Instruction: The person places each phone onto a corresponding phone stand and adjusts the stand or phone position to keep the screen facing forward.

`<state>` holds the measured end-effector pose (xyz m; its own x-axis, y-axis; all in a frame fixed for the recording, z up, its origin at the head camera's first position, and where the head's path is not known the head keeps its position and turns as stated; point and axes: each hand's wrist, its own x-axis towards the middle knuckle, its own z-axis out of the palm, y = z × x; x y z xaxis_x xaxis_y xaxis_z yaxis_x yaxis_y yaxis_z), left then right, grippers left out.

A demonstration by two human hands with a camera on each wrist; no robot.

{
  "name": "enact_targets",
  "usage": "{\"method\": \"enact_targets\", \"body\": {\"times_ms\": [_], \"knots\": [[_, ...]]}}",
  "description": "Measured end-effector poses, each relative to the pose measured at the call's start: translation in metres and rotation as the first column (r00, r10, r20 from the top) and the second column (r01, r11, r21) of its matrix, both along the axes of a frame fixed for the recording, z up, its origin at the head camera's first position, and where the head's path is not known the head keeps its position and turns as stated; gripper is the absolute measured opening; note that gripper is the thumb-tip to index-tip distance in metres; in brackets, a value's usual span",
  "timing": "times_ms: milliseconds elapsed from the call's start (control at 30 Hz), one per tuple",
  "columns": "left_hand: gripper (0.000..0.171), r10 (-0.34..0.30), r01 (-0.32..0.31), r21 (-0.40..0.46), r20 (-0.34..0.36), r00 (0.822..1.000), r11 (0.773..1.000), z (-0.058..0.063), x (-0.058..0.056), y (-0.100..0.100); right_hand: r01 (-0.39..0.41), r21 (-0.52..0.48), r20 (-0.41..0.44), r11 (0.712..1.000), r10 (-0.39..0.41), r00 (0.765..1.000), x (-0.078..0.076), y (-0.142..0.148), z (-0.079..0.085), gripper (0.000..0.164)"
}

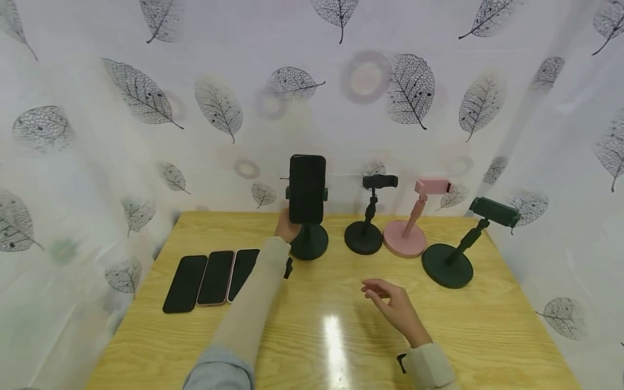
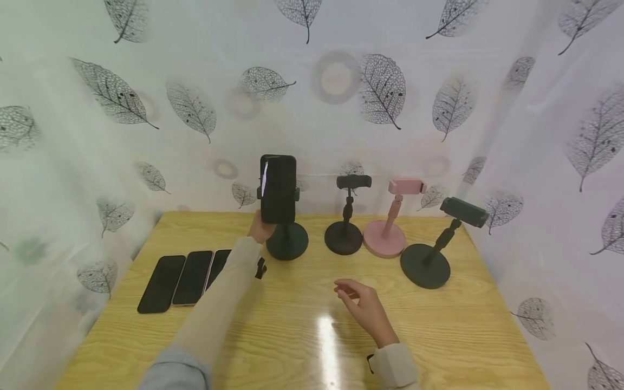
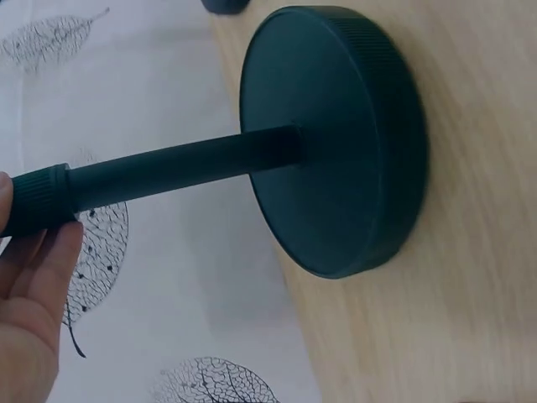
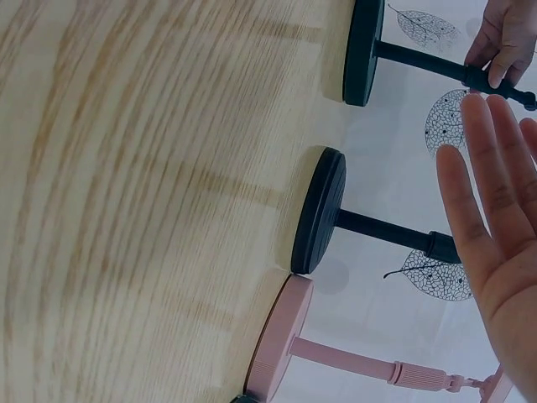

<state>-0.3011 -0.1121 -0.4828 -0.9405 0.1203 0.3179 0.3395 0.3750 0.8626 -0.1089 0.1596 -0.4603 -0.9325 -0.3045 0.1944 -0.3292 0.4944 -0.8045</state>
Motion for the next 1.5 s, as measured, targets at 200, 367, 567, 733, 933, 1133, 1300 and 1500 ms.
{"method": "enact_targets", "body": {"times_ms": [200,367,567,733,933,1133,1300,1500], "knots": [[0.037,0.029,-0.026,-0.02,0.113,0.993,0.999,0.001,-0.018,-0.007,0.009,-0.011,-0.003,1.0,-0.009,1.0,0.002,0.002,0.002,0.022],[0.03,0.047,-0.036,-0.075,0.156,0.987,0.997,0.009,-0.015,-0.013,0.038,0.012,0.018,0.999,-0.039,0.999,0.003,0.004,0.007,0.022],[0.031,0.065,-0.06,-0.126,0.04,0.997,0.99,-0.105,-0.101,-0.04,0.051,0.008,0.01,0.999,-0.051,0.999,-0.002,0.012,-0.012,0.023],[0.03,0.092,-0.089,-0.075,0.042,0.995,0.993,-0.129,-0.116,-0.05,0.058,0.004,0.018,0.998,-0.058,0.998,-0.008,0.018,-0.032,0.024],[0.04,0.078,-0.076,-0.021,0.134,0.988,0.997,-0.045,-0.054,-0.036,0.045,-0.018,-0.008,0.999,-0.045,0.999,-0.01,0.02,-0.035,0.022],[0.024,0.117,-0.112,-0.043,0.132,0.984,0.993,0.018,-0.005,-0.02,0.046,-0.013,-0.01,0.999,-0.046,0.999,-0.011,0.02,-0.035,0.022],[0.022,0.144,-0.145,0.002,0.091,0.985,0.989,0.023,0.004,-0.014,0.046,-0.022,0.015,0.999,-0.045,0.999,-0.008,0.02,-0.033,0.023],[0.025,0.089,-0.1,0.181,0.067,0.994,0.978,-0.002,-0.011,-0.019,0.059,-0.007,0.043,0.998,-0.059,0.997,-0.005,0.019,-0.03,0.023]]}}
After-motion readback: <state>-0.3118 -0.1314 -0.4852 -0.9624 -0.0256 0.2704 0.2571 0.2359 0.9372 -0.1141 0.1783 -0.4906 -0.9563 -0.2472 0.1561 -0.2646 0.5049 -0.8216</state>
